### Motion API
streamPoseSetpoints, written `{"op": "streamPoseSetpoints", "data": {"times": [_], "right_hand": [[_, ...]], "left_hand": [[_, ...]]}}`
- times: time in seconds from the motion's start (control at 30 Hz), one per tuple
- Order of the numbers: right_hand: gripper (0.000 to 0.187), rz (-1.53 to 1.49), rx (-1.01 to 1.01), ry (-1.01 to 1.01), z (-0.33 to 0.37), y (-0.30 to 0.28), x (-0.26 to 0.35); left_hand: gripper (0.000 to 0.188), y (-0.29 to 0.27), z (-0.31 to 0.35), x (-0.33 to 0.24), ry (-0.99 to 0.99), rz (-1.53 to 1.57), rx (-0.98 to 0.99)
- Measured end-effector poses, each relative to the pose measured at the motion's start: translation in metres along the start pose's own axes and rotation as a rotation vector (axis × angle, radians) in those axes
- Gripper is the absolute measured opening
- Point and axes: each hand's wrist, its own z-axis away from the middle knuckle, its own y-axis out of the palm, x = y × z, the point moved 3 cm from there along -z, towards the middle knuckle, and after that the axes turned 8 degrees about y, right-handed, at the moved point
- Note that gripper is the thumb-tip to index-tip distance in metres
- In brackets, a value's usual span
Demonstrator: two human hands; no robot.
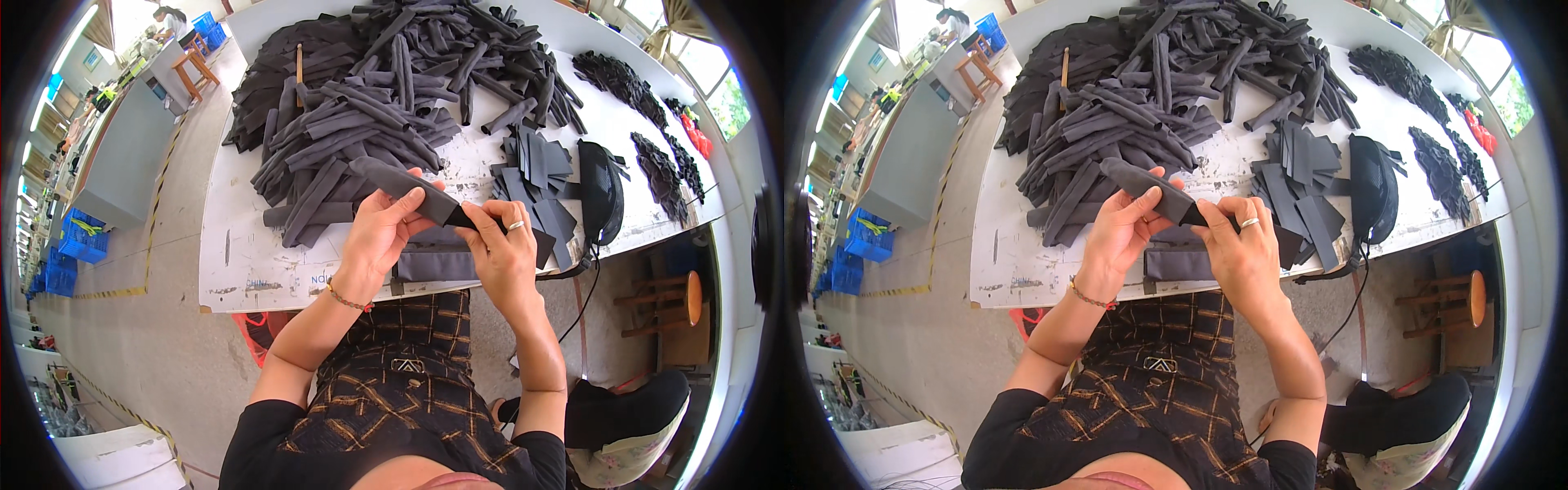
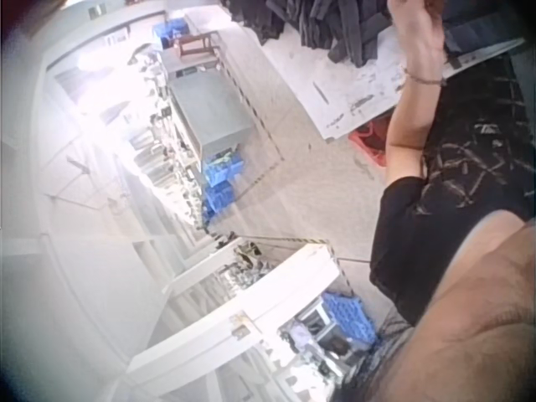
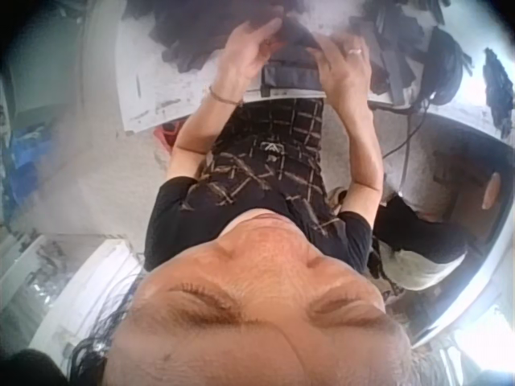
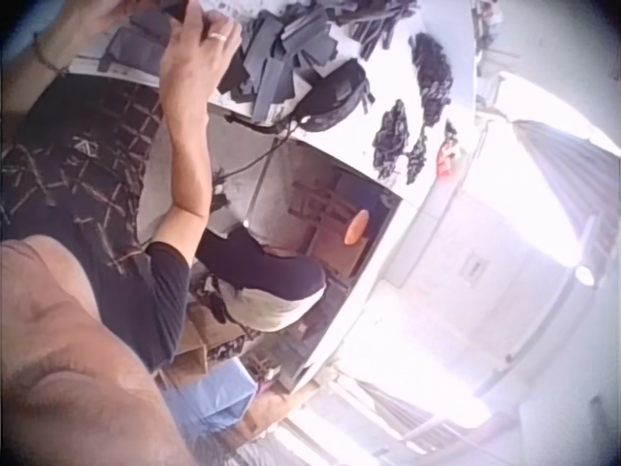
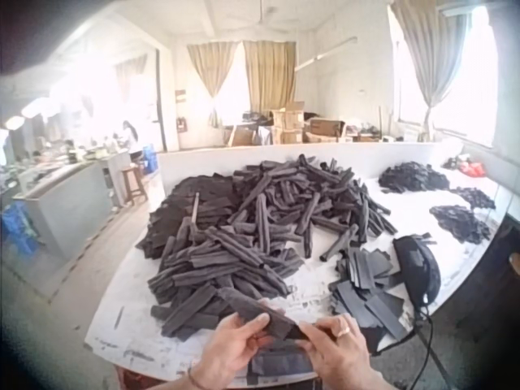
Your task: The person repeatedly picks up a dark grey fabric tube and a flat fabric piece from a table. They insert the flat piece into the tube, fold the edges, and place the assembled unit on a growing stack. This process is repeated continuously throughout the video.
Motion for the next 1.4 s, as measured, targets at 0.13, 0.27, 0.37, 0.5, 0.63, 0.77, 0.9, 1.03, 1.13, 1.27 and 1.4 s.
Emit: {"op": "streamPoseSetpoints", "data": {"times": [0.13, 0.27, 0.37, 0.5, 0.63, 0.77, 0.9, 1.03, 1.13, 1.27, 1.4], "right_hand": [[0.049, 0.063, -0.02, -0.011, 0.001, 0.001, 0.005], [0.06, 0.038, -0.058, 0.059, 0.006, 0.01, 0.011], [0.063, -0.146, -0.115, 0.133, 0.012, 0.021, 0.015], [0.05, -0.197, -0.129, 0.113, 0.01, 0.031, 0.034], [0.042, -0.164, 0.007, 0.128, 0.03, 0.039, 0.017], [0.036, -0.198, 0.011, 0.007, 0.015, 0.044, 0.022], [0.037, -0.153, 0.092, 0.152, 0.023, 0.033, 0.017], [0.035, -0.221, 0.155, 0.123, 0.022, 0.029, 0.016], [0.036, -0.213, 0.127, 0.065, 0.015, 0.039, 0.022], [0.036, -0.174, 0.182, 0.063, 0.016, 0.04, 0.019], [0.027, -0.21, 0.175, -0.02, 0.017, 0.032, 0.013]], "left_hand": [[0.044, 0.011, 0.008, -0.001, 0.134, -0.049, -0.007], [0.053, 0.022, 0.021, 0.0, 0.346, -0.231, 0.027], [0.056, 0.029, 0.021, 0.001, 0.441, -0.109, 0.181], [0.026, 0.024, 0.005, 0.011, 0.153, -0.001, 0.218], [0.022, 0.017, 0.005, 0.012, 0.417, -0.162, 0.285], [0.024, 0.017, 0.012, 0.032, 0.31, -0.01, 0.189], [0.027, 0.008, 0.005, 0.006, 0.411, -0.068, 0.142], [0.024, 0.014, 0.008, 0.014, 0.39, 0.002, 0.195], [0.026, 0.011, 0.013, 0.027, 0.287, 0.043, 0.133], [0.027, 0.006, 0.013, 0.024, 0.253, 0.037, 0.085], [0.029, 0.005, 0.007, 0.006, 0.301, 0.052, -0.006]]}}
